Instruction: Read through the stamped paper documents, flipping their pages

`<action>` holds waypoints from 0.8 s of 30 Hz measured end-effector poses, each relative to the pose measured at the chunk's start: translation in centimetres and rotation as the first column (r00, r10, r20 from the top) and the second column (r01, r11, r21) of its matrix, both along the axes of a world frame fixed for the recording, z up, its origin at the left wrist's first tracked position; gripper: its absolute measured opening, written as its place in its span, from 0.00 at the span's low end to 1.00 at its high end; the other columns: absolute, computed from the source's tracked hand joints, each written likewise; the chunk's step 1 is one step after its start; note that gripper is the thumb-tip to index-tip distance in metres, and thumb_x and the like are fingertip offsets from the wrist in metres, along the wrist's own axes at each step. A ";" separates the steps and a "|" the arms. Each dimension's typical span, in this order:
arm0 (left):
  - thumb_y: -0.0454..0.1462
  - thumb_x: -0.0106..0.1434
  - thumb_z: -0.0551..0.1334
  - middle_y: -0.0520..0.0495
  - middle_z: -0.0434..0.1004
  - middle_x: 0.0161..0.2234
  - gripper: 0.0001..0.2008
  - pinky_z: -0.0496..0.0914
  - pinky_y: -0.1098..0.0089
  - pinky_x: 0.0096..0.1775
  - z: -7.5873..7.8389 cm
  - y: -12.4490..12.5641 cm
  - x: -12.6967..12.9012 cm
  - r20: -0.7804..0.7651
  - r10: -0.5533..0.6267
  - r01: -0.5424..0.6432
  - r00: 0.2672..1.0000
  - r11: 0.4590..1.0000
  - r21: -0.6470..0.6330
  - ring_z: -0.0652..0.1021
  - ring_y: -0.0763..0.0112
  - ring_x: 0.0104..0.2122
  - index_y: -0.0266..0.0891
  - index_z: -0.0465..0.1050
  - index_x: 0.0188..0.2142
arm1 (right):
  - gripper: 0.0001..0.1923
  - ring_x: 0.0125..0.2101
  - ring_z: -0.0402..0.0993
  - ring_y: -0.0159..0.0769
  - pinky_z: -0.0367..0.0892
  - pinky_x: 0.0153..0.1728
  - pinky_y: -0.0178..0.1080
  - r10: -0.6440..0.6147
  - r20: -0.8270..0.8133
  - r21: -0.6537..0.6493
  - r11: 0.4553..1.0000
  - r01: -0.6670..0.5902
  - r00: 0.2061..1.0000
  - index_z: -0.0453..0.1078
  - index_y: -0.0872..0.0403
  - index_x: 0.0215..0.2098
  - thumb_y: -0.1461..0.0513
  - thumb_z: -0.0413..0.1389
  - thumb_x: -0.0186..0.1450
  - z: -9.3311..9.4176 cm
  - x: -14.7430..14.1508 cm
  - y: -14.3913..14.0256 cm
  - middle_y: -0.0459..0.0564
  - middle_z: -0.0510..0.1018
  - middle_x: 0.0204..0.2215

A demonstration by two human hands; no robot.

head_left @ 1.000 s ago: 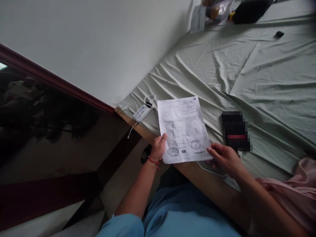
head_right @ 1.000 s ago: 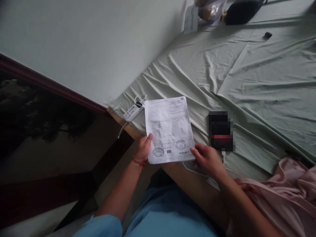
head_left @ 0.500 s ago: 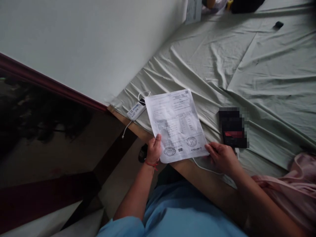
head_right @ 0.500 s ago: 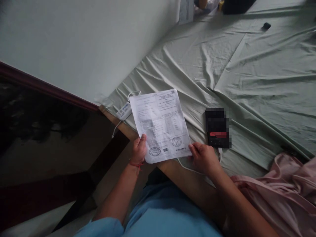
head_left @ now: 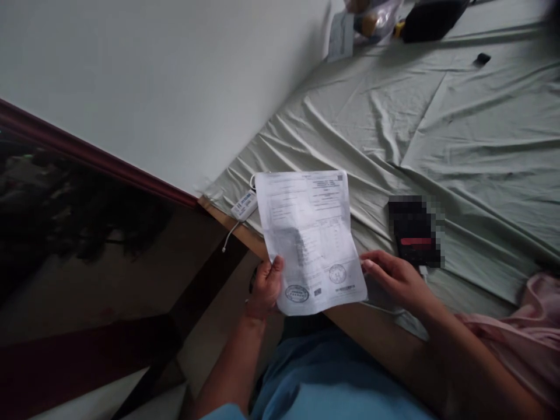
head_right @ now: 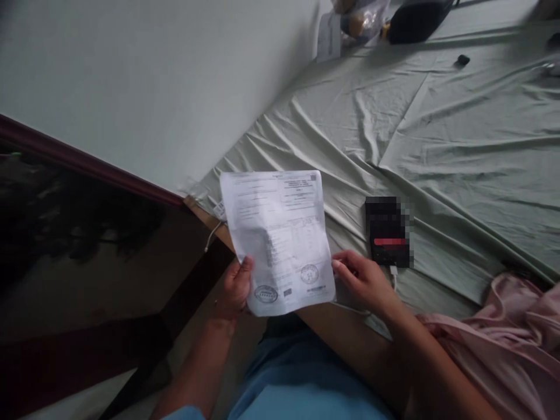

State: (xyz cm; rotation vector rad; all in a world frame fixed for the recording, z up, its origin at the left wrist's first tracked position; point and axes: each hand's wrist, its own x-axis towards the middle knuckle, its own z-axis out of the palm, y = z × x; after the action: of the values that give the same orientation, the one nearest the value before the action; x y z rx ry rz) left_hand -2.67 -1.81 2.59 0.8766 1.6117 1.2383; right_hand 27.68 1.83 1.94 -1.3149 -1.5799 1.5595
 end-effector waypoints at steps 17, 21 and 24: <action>0.58 0.63 0.64 0.41 0.80 0.30 0.30 0.71 0.69 0.30 0.4 -2.1 1.7 0.038 -0.232 0.235 0.972 0.962 -0.139 0.77 0.66 0.27 0.28 0.78 0.40 | 0.18 0.37 0.79 0.42 0.72 0.32 0.38 -0.399 -0.406 -0.275 0.911 0.307 0.822 0.77 0.48 0.47 0.47 0.61 0.65 -1.5 -0.9 -0.2 0.49 0.84 0.40; 0.57 0.62 0.66 0.43 0.79 0.30 0.28 0.71 0.70 0.29 -0.6 -2.3 1.9 0.058 -0.175 0.180 0.983 0.978 -0.106 0.76 0.68 0.28 0.31 0.76 0.39 | 0.17 0.39 0.80 0.45 0.73 0.36 0.41 -0.419 -0.385 -0.271 0.903 0.333 0.822 0.77 0.48 0.47 0.48 0.61 0.65 -2.0 -1.0 -0.4 0.49 0.84 0.40; 0.55 0.62 0.67 0.45 0.78 0.29 0.25 0.71 0.70 0.31 -1.1 -2.3 1.8 0.056 -0.180 0.184 0.982 0.979 -0.086 0.76 0.69 0.28 0.32 0.76 0.38 | 0.17 0.40 0.80 0.47 0.73 0.35 0.42 -0.430 -0.342 -0.254 0.898 0.358 0.836 0.77 0.47 0.46 0.48 0.61 0.64 -2.2 -0.9 -0.5 0.49 0.84 0.39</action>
State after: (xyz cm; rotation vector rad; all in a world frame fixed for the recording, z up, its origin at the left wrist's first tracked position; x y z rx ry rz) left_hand -0.84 -4.08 1.45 0.9088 1.5015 1.0432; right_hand 26.76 1.36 -0.22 -1.2275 -0.8691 1.5945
